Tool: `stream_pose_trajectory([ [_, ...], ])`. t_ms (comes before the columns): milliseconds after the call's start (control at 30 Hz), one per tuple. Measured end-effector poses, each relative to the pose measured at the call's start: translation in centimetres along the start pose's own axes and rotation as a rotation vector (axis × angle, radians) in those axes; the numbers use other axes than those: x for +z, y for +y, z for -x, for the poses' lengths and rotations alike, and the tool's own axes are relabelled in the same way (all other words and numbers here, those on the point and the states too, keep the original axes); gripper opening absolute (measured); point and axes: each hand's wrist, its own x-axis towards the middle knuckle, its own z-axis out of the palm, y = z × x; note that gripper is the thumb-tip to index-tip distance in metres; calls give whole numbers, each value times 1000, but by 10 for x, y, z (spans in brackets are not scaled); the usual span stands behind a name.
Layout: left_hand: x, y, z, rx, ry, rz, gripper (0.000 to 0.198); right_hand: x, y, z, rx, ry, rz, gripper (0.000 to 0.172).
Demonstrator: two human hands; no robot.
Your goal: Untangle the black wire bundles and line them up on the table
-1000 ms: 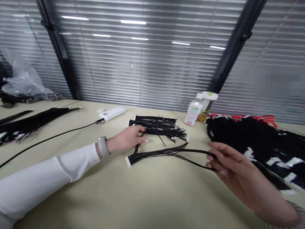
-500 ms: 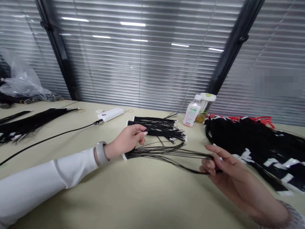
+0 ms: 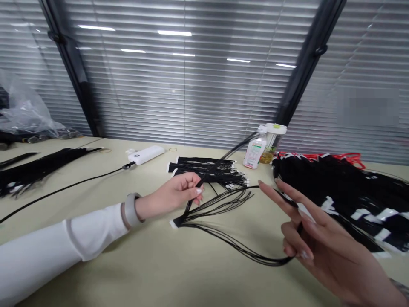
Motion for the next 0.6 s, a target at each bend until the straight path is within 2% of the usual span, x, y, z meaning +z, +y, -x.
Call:
stream_pose_trajectory([
  [67,7,6,3,27,-41,-126,14,2,1,3,-2,-6,15,45],
  [167,21,15,6,149,-120,-496,11,6,3,6,-18,4,-2,50],
  [233,31,17,6,263,-120,-788,12,10,3,10,-21,-14,-15,53],
  [300,39,17,4,314,-95,-1033,14,14,3,13,-14,-13,-28,55],
  [467,49,7,-4,331,-80,-1475,18,31,2,22,-46,92,-11,65],
  [600,57,-5,-8,231,-68,-1533,23,39,4,25,-81,86,40,66],
])
